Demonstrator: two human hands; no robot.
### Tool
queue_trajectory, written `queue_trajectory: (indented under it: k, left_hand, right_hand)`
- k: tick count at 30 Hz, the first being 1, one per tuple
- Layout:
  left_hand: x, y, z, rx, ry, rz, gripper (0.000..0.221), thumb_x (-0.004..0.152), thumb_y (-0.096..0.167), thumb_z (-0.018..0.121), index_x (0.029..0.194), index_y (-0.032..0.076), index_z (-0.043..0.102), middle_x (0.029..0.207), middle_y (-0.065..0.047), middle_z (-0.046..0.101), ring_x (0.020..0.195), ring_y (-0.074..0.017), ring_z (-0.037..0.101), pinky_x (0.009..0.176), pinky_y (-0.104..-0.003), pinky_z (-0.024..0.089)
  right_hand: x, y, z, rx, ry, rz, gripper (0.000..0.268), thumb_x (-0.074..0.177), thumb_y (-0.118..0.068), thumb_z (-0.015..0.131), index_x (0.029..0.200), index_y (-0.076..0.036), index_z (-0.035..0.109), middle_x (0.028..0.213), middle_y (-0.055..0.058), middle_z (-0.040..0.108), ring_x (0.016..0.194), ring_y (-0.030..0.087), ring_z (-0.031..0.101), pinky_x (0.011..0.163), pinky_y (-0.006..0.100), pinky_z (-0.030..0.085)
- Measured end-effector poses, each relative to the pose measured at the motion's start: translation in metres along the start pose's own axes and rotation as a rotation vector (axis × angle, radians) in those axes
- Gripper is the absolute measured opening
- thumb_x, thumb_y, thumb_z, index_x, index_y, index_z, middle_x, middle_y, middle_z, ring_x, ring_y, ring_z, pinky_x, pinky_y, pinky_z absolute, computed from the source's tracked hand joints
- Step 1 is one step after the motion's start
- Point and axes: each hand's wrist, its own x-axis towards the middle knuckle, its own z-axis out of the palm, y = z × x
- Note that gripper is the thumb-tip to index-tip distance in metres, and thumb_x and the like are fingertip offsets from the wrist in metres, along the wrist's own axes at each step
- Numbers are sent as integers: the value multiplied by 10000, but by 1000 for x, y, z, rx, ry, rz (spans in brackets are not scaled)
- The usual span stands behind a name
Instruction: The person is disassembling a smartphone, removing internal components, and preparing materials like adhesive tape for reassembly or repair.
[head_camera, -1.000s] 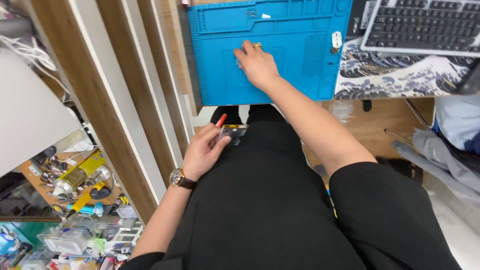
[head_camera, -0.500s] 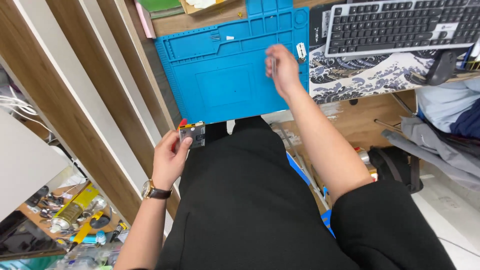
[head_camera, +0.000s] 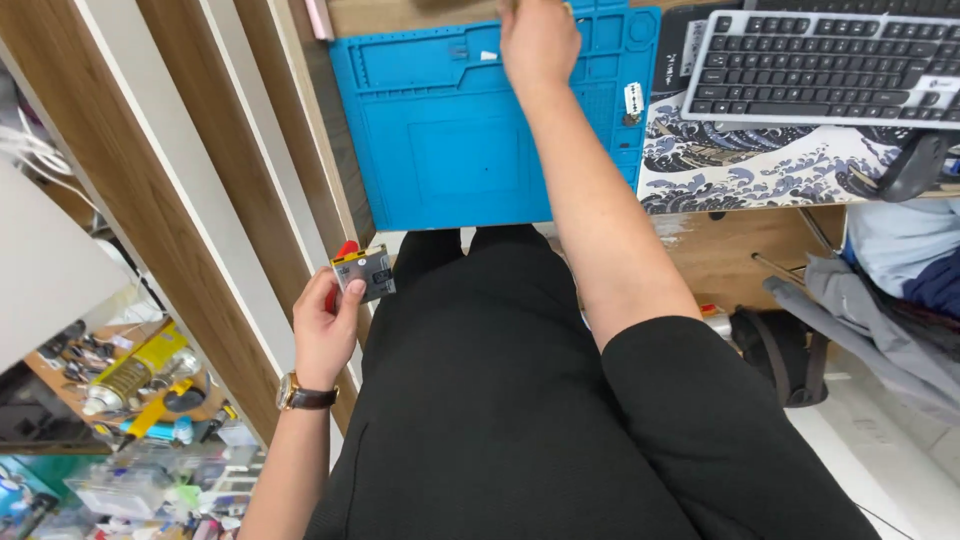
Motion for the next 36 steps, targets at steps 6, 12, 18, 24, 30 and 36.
queue_trajectory:
  k: [6, 12, 18, 24, 30, 36]
  left_hand:
    - [-13, -4, 16, -97, -4, 28, 243, 1036, 326, 584, 982, 109, 680, 798, 8, 498, 687, -143, 421, 637, -302, 330]
    - [-12, -8, 20, -77, -26, 123, 356, 1039, 379, 568, 811, 105, 562, 753, 5, 421, 631, -141, 384, 588, -311, 296]
    - [-9, -13, 10, -54, -6, 122, 395, 1047, 361, 573, 760, 106, 484, 738, -2, 400, 642, -151, 369, 605, -314, 288]
    - [-3, -16, 0, -25, 16, 144, 375, 1039, 365, 580, 777, 101, 530, 743, 1, 413, 637, -145, 378, 585, -313, 293]
    - [-1, -16, 0, 4, -40, 154, 355, 1045, 347, 567, 796, 96, 529, 760, -9, 440, 646, -165, 404, 589, -323, 315]
    - [2, -25, -4, -8, -33, 117, 340, 1040, 348, 572, 805, 103, 552, 770, -9, 472, 645, -169, 426, 581, -333, 324]
  right_hand:
    - [5, 3, 8, -40, -45, 50, 125, 921, -240, 756, 812, -183, 730, 884, 79, 739, 788, 369, 725, 561, 519, 545]
    - [3, -18, 15, -23, -57, 66, 118, 905, -257, 782, 938, -168, 711, 915, 69, 751, 816, 362, 707, 541, 511, 522]
    - [3, -30, 29, -37, -24, 12, 111, 915, -293, 745, 891, -185, 751, 886, 53, 692, 788, 360, 672, 539, 511, 511]
    - [3, -63, -18, 291, 54, -87, 69, 940, -236, 728, 914, -173, 741, 861, -20, 683, 757, 196, 651, 628, 359, 504]
    - [29, -53, -8, 376, 202, 1, 219, 974, -303, 637, 934, -131, 766, 723, 18, 729, 571, 157, 596, 472, 348, 423]
    - [0, -56, -26, 338, 162, -227, 215, 1059, -145, 584, 1229, -131, 716, 1214, 35, 687, 1108, 238, 694, 872, 377, 605]
